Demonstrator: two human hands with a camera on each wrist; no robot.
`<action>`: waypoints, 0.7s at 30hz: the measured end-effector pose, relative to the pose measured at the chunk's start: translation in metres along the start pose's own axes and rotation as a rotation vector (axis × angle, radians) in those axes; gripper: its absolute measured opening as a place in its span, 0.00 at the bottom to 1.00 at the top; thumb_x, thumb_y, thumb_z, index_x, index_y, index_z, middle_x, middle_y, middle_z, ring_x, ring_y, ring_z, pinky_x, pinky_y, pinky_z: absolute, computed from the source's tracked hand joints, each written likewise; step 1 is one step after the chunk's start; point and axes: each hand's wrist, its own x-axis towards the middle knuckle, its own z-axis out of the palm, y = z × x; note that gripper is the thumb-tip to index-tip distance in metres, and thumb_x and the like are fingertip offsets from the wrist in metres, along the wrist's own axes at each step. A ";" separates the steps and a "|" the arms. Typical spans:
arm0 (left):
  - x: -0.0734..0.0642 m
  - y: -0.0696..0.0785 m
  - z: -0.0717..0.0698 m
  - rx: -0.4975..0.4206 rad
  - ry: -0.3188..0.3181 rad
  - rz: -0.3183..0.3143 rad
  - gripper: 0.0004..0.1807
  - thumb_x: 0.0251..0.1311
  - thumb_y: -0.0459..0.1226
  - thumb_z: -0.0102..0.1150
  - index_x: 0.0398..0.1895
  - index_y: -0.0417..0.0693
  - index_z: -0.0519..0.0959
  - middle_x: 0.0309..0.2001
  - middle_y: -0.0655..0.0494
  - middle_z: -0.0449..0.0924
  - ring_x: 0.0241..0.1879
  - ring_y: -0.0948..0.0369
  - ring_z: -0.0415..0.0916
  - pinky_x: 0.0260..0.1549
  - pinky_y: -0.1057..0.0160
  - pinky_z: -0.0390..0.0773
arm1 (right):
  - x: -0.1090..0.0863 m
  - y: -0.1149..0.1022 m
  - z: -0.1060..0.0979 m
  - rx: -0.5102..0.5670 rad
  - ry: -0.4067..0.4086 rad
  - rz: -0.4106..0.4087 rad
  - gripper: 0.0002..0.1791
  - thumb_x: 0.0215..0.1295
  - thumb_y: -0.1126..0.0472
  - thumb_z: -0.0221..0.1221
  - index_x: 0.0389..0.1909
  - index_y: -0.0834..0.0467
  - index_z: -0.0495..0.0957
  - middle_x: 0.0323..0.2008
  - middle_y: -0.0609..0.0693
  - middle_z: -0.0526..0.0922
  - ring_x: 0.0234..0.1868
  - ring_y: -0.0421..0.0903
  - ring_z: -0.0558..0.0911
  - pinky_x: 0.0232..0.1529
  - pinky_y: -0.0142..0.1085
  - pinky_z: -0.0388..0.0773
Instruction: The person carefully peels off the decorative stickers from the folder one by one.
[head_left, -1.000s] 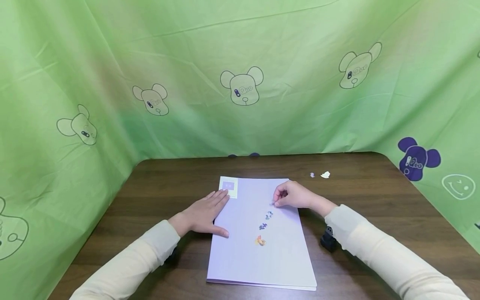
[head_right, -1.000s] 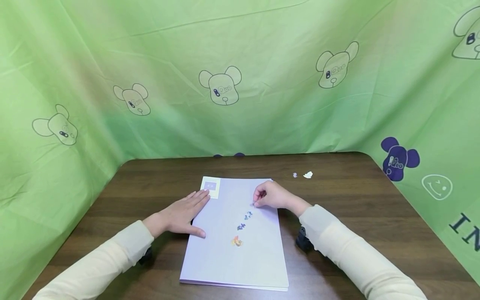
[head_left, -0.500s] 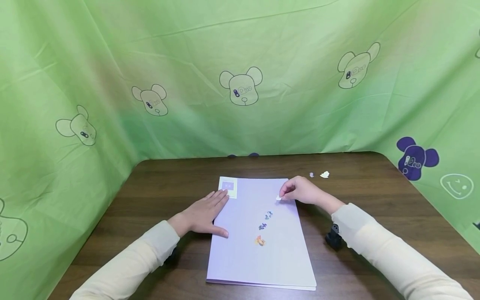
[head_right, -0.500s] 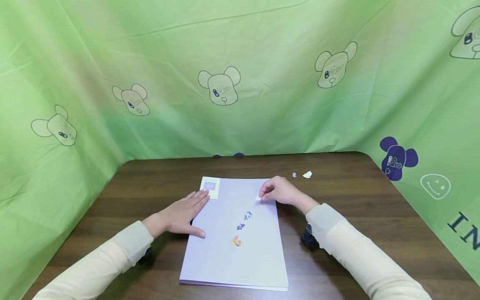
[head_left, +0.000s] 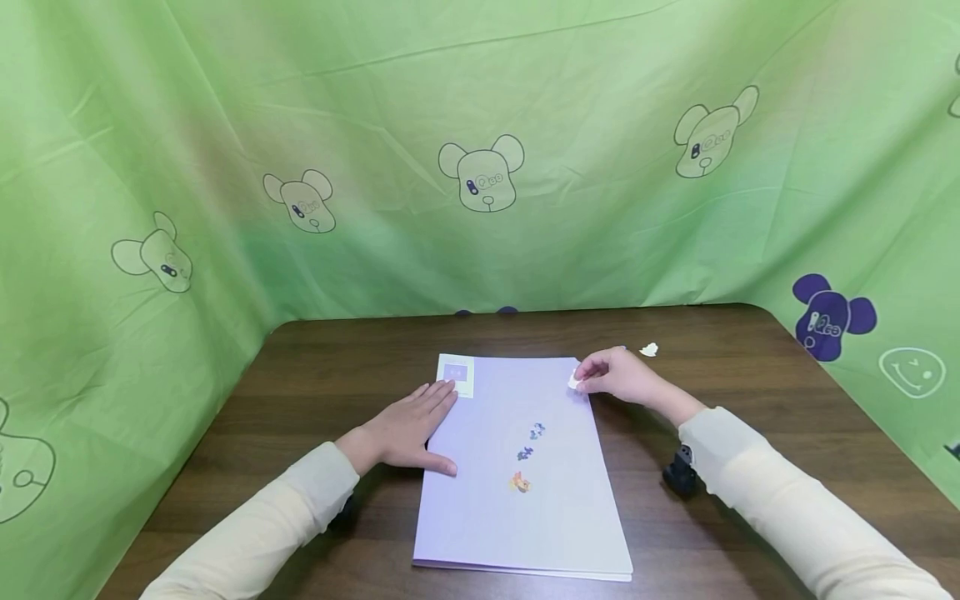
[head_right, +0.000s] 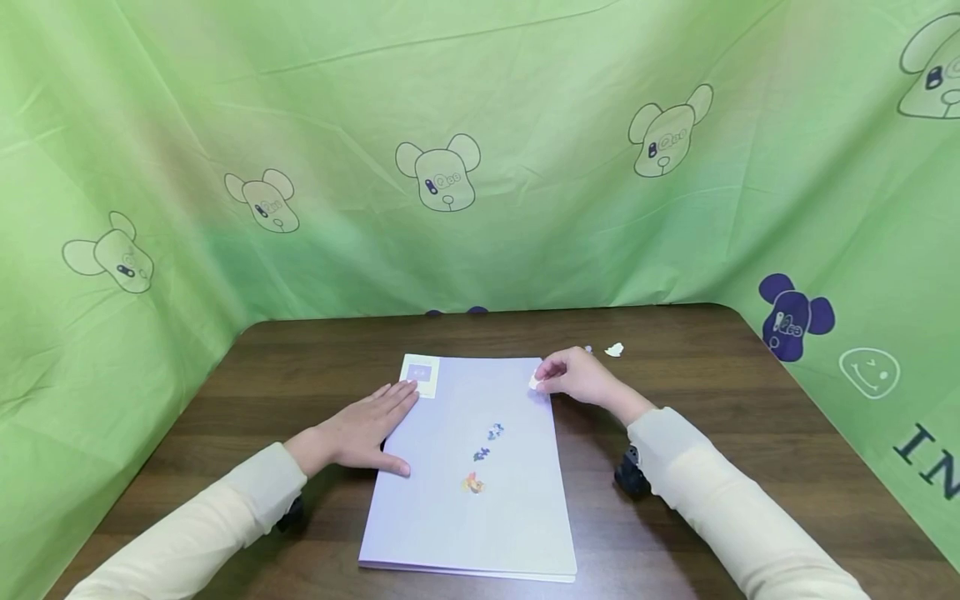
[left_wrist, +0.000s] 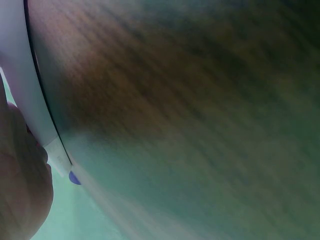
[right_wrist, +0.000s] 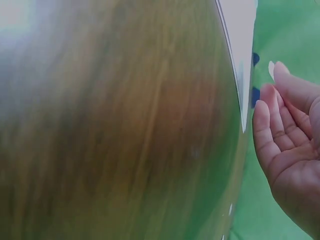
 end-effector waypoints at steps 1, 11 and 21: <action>0.000 0.000 0.000 0.000 0.000 0.001 0.64 0.50 0.78 0.40 0.77 0.40 0.43 0.78 0.48 0.35 0.75 0.55 0.32 0.71 0.57 0.38 | -0.001 0.001 -0.002 -0.009 0.015 0.006 0.06 0.56 0.66 0.69 0.34 0.63 0.84 0.31 0.49 0.85 0.35 0.44 0.80 0.38 0.33 0.77; 0.000 0.000 -0.001 0.004 -0.003 0.004 0.64 0.50 0.78 0.41 0.77 0.40 0.43 0.78 0.48 0.35 0.75 0.55 0.32 0.71 0.57 0.39 | -0.009 0.015 -0.027 0.045 0.107 0.074 0.09 0.58 0.69 0.66 0.37 0.70 0.79 0.31 0.54 0.80 0.33 0.45 0.77 0.32 0.31 0.77; 0.000 -0.001 0.000 0.000 0.000 0.007 0.64 0.50 0.78 0.40 0.77 0.40 0.43 0.78 0.47 0.35 0.75 0.55 0.32 0.71 0.57 0.38 | -0.020 0.042 -0.057 0.048 0.226 0.156 0.16 0.60 0.69 0.65 0.44 0.74 0.73 0.34 0.56 0.80 0.30 0.38 0.76 0.30 0.31 0.78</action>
